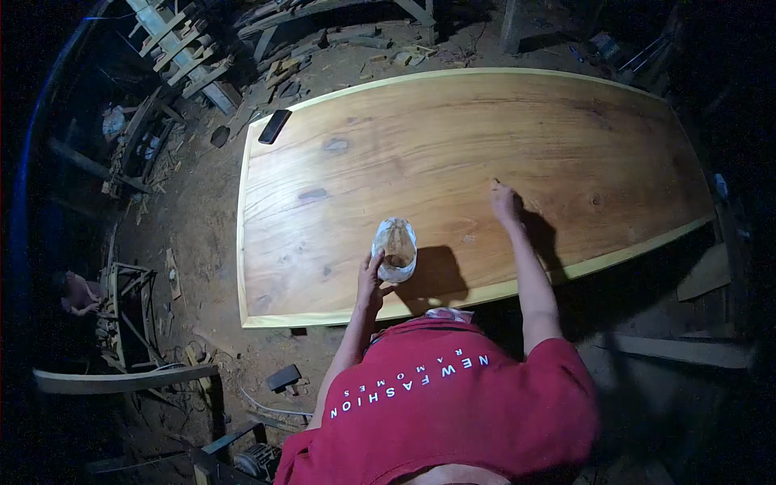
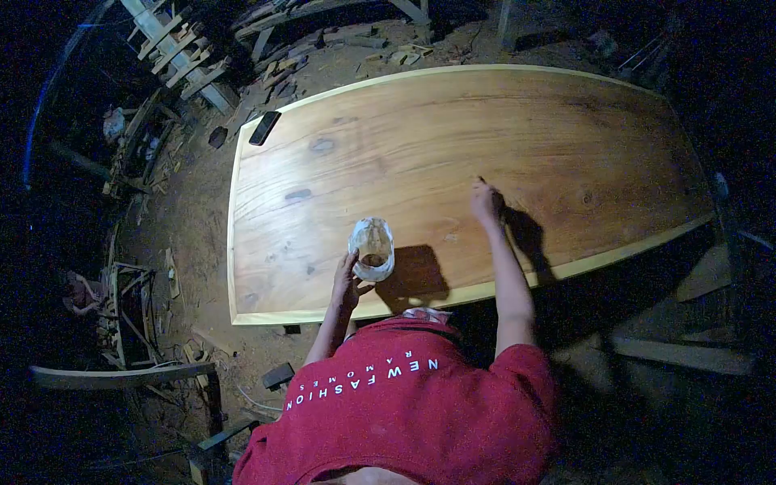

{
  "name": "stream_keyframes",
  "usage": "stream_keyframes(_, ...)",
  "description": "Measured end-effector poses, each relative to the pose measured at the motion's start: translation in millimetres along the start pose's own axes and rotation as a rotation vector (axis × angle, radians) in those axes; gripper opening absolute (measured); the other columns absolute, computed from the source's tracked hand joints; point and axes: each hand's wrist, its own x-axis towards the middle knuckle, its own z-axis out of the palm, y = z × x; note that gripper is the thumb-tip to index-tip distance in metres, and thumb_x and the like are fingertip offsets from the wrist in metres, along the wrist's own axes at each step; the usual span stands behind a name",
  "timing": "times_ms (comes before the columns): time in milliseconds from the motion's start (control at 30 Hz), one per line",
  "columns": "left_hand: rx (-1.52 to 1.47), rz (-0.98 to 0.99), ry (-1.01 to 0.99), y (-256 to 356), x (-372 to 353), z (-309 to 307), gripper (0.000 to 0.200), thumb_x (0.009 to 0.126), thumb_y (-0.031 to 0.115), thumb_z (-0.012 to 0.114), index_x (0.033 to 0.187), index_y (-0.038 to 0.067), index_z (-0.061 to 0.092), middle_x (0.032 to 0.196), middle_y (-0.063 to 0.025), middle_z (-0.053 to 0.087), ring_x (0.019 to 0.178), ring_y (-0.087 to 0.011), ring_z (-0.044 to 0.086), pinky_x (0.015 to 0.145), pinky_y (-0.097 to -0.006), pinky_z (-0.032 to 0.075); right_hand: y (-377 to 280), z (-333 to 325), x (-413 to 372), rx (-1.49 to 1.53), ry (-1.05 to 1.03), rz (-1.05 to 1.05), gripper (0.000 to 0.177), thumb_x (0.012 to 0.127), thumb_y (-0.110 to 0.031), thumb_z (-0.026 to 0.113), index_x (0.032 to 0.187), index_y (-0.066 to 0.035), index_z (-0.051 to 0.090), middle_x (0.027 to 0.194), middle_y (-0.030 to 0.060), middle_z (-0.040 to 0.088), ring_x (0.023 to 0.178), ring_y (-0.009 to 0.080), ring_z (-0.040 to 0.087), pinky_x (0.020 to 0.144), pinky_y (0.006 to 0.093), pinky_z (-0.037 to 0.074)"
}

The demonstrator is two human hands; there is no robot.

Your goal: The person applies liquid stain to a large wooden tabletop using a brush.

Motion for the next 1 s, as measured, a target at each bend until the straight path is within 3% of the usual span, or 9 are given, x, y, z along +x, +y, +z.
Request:
stream_keyframes(133, 0.058, 0.008, 0.029, 1.9, -3.9, 10.5, 0.063, 0.073, 0.047, 0.061, 0.124, 0.022, 0.033, 0.122, -0.0062, 0.042, 0.108, -0.028, 0.043, 0.075, -0.0493, 0.039, -20.5, 35.2, -17.8, -0.147, -0.182, -0.251, 0.023, 0.076, -0.017, 0.044, 0.083, -0.008, 0.064, 0.081, 0.0191, 0.061, 0.07, 0.0389, 0.057, 0.061, 0.0386, 0.048)
stream_keyframes(233, 0.063, 0.007, 0.031, 0.7, -5.9, 9.9, 0.063, 0.073, 0.047, 0.061, 0.123, 0.021, 0.034, 0.118, -0.0059, 0.045, 0.106, -0.0276, 0.044, 0.072, -0.0457, 0.042, -27.5, 22.3, -11.2, 0.143, -0.162, -0.29, 0.02, 0.076, -0.017, 0.048, 0.088, -0.01, 0.063, 0.081, 0.0158, 0.062, 0.068, 0.0335, 0.061, 0.058, 0.0364, 0.05)
stream_keyframes(367, 0.023, 0.008, -0.009, -10.0, 4.9, -4.5, 0.064, 0.072, 0.046, 0.063, 0.123, 0.021, 0.034, 0.114, -0.0071, 0.048, 0.1, -0.0242, 0.049, 0.066, -0.0416, 0.044, 13.0, -7.2, 26.3, 0.794, -0.289, 0.425, 0.025, 0.074, -0.012, 0.061, 0.095, 0.001, 0.059, 0.079, 0.0091, 0.062, 0.071, 0.0165, 0.061, 0.052, 0.0288, 0.053)
stream_keyframes(467, 0.037, 0.025, 0.064, -11.0, 1.9, -1.7, 0.061, 0.074, 0.049, 0.058, 0.124, 0.021, 0.035, 0.124, -0.0054, 0.039, 0.109, -0.0301, 0.04, 0.079, -0.0516, 0.039, 76.5, 46.1, 53.4, 0.689, -0.1, 0.199, 0.021, 0.079, -0.016, 0.056, 0.097, -0.008, 0.062, 0.073, 0.0106, 0.063, 0.06, 0.0176, 0.061, 0.045, 0.0277, 0.046)
stream_keyframes(533, 0.041, 0.024, 0.059, -7.4, -1.9, -1.2, 0.061, 0.074, 0.048, 0.058, 0.124, 0.021, 0.035, 0.123, -0.0055, 0.039, 0.107, -0.0287, 0.042, 0.074, -0.0468, 0.042, 68.4, 32.3, 50.3, 0.309, 0.199, -0.033, 0.014, 0.079, -0.012, 0.053, 0.074, -0.003, 0.063, 0.064, 0.0065, 0.061, 0.059, 0.0176, 0.057, 0.05, 0.0271, 0.044)
stream_keyframes(633, 0.015, 0.046, 0.099, -9.9, -1.4, 5.5, 0.057, 0.073, 0.045, 0.061, 0.117, 0.016, 0.04, 0.107, -0.0073, 0.051, 0.098, -0.0229, 0.049, 0.058, -0.0401, 0.047, 12.6, 30.4, 22.2, 0.121, 0.0, -0.078, 0.017, 0.08, -0.014, 0.051, 0.08, -0.001, 0.062, 0.068, 0.0096, 0.061, 0.057, 0.0205, 0.058, 0.051, 0.0301, 0.045)
stream_keyframes(800, 0.052, 0.001, 0.158, -18.4, 8.6, 4.0, 0.068, 0.069, 0.048, 0.064, 0.123, 0.018, 0.036, 0.109, -0.0061, 0.05, 0.096, -0.0219, 0.051, 0.07, -0.0456, 0.043, -14.9, 41.5, 24.1, 0.206, -0.069, -0.375, 0.023, 0.074, -0.012, 0.055, 0.094, -0.007, 0.063, 0.079, 0.0144, 0.063, 0.064, 0.0221, 0.062, 0.055, 0.0321, 0.047)
stream_keyframes(867, 0.053, 0.0, 0.142, -14.3, 2.7, 8.1, 0.068, 0.069, 0.048, 0.064, 0.124, 0.018, 0.035, 0.109, -0.006, 0.05, 0.095, -0.0216, 0.051, 0.068, -0.0442, 0.044, -13.2, 20.4, 38.2, 0.745, -0.457, 0.26, 0.022, 0.077, -0.015, 0.056, 0.096, -0.005, 0.061, 0.07, 0.0102, 0.062, 0.05, 0.0163, 0.059, 0.042, 0.0276, 0.044)
stream_keyframes(1000, 0.044, 0.015, 0.114, -15.6, 0.8, 2.8, 0.062, 0.074, 0.046, 0.06, 0.124, 0.019, 0.036, 0.114, -0.0042, 0.047, 0.097, -0.0225, 0.049, 0.065, -0.0399, 0.045, 36.6, 18.7, 64.9, 0.818, -0.32, 0.434, 0.023, 0.078, -0.019, 0.057, 0.097, -0.005, 0.06, 0.067, 0.0067, 0.059, 0.04, 0.0101, 0.053, 0.033, 0.0217, 0.037)
